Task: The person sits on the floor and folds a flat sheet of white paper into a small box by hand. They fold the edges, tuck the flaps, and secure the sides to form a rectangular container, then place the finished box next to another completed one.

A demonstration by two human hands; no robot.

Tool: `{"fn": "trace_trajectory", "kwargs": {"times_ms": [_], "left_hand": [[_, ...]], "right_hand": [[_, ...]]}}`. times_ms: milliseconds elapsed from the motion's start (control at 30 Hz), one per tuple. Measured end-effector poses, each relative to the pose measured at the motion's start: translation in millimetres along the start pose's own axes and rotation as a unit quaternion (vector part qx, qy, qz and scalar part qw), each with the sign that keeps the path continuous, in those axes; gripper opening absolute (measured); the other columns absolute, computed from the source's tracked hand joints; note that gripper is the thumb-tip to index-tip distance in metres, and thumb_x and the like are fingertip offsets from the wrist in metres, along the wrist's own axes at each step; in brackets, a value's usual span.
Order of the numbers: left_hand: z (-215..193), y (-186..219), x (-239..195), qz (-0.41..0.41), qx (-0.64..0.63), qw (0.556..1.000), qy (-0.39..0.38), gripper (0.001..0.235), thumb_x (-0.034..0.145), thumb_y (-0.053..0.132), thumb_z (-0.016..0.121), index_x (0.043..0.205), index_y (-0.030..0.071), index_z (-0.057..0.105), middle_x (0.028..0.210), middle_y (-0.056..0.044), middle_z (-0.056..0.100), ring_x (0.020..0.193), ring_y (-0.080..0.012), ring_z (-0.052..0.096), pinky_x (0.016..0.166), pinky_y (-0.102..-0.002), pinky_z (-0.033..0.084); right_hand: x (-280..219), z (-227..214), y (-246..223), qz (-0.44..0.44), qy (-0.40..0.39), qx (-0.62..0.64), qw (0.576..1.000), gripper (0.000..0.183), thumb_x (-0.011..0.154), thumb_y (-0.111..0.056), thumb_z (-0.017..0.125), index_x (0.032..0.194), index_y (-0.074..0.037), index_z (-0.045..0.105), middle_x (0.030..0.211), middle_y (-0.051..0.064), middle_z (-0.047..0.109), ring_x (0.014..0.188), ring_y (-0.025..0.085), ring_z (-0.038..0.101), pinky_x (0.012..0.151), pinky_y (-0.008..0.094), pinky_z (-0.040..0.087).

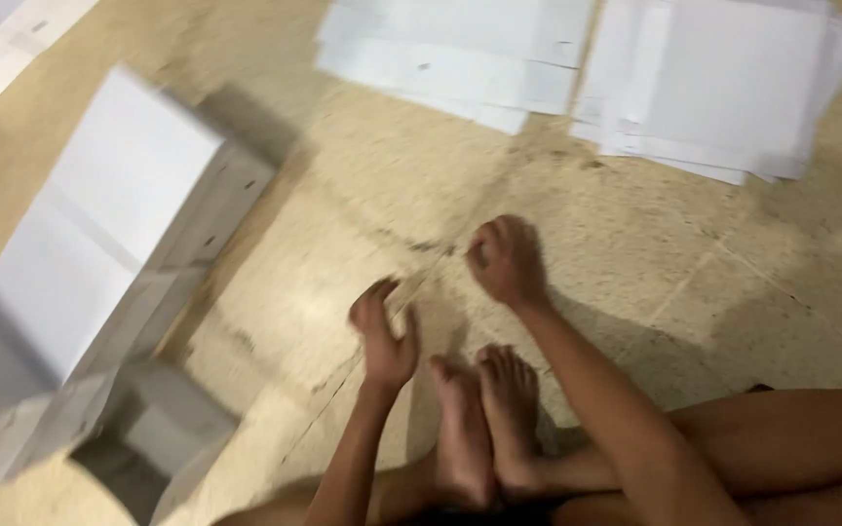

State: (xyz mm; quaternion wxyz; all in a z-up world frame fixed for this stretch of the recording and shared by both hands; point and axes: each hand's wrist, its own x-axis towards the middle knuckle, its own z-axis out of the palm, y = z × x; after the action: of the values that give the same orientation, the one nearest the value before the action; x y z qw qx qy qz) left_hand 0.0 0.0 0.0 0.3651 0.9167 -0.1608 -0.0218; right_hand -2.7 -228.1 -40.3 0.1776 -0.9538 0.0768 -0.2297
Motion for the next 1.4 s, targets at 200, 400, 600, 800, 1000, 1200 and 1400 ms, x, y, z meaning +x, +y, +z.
{"fn": "trace_trajectory", "kwargs": {"times_ms": [200,400,600,800,1000,1200,1400], "left_hand": [[150,150,134,0.338,0.041,0.919,-0.198,0.056,0.101,0.032,0.052,0.152,0.017,0.034,0.147,-0.012,0.043,0.142,-0.0317,0.042,0.119,-0.055,0.027],[273,183,200,0.387,0.267,0.842,-0.266,0.103,0.110,0.068,0.061,0.163,0.020,-0.013,0.170,-0.017,-0.009,0.158,-0.0348,-0.002,0.128,-0.061,0.011],[314,148,182,0.489,0.289,0.813,-0.125,0.059,0.109,0.049,0.053,0.151,0.014,0.030,0.150,-0.024,0.044,0.137,-0.0439,0.046,0.117,-0.058,0.036],[294,180,187,0.689,0.288,0.665,-0.008,0.005,0.091,-0.001,0.067,0.095,0.003,0.065,0.065,-0.004,0.063,0.065,-0.0206,0.065,0.108,-0.055,0.043],[288,220,186,0.628,0.151,0.759,-0.075,0.020,0.090,0.001,0.070,0.104,0.002,0.056,0.079,-0.013,0.068,0.076,-0.0275,0.069,0.106,-0.052,0.045],[200,275,224,0.353,-0.213,0.911,-0.027,0.015,0.094,0.007,0.060,0.107,0.011,0.065,0.079,-0.001,0.076,0.059,-0.0154,0.063,0.089,-0.041,0.057],[-10,188,180,0.018,-0.242,0.968,0.060,0.026,0.090,0.029,0.069,0.072,0.014,0.058,0.069,0.005,0.054,0.067,-0.0075,0.048,0.061,-0.028,0.041]], "right_hand": [[-16,51,39,0.132,-0.200,0.006,0.971,0.010,0.088,-0.022,0.057,0.094,-0.016,0.051,0.093,0.004,0.051,0.094,0.026,0.053,0.085,0.041,0.042],[-15,35,33,0.132,-0.135,0.021,0.982,0.009,0.085,-0.015,0.056,0.089,-0.014,0.048,0.087,0.003,0.047,0.086,0.023,0.048,0.080,0.039,0.040],[-10,27,20,0.081,-0.066,0.045,0.994,0.011,0.081,-0.008,0.054,0.083,-0.012,0.044,0.081,0.003,0.043,0.078,0.020,0.043,0.074,0.036,0.038],[-2,20,17,0.023,0.026,0.068,0.997,0.015,0.077,-0.001,0.053,0.077,-0.011,0.041,0.076,0.002,0.040,0.070,0.017,0.039,0.069,0.033,0.036],[-3,16,18,0.008,0.053,0.035,0.998,0.016,0.076,-0.007,0.057,0.078,-0.013,0.042,0.077,0.003,0.042,0.070,0.018,0.040,0.065,0.034,0.033],[-13,7,14,0.042,-0.006,0.069,0.997,0.025,0.078,-0.012,0.067,0.096,-0.005,0.051,0.090,0.012,0.053,0.086,0.032,0.050,0.078,0.043,0.040],[6,0,6,0.056,-0.076,0.082,0.992,0.012,0.079,-0.020,0.058,0.076,-0.008,0.058,0.076,0.013,0.056,0.076,0.035,0.054,0.067,0.051,0.041]]}}
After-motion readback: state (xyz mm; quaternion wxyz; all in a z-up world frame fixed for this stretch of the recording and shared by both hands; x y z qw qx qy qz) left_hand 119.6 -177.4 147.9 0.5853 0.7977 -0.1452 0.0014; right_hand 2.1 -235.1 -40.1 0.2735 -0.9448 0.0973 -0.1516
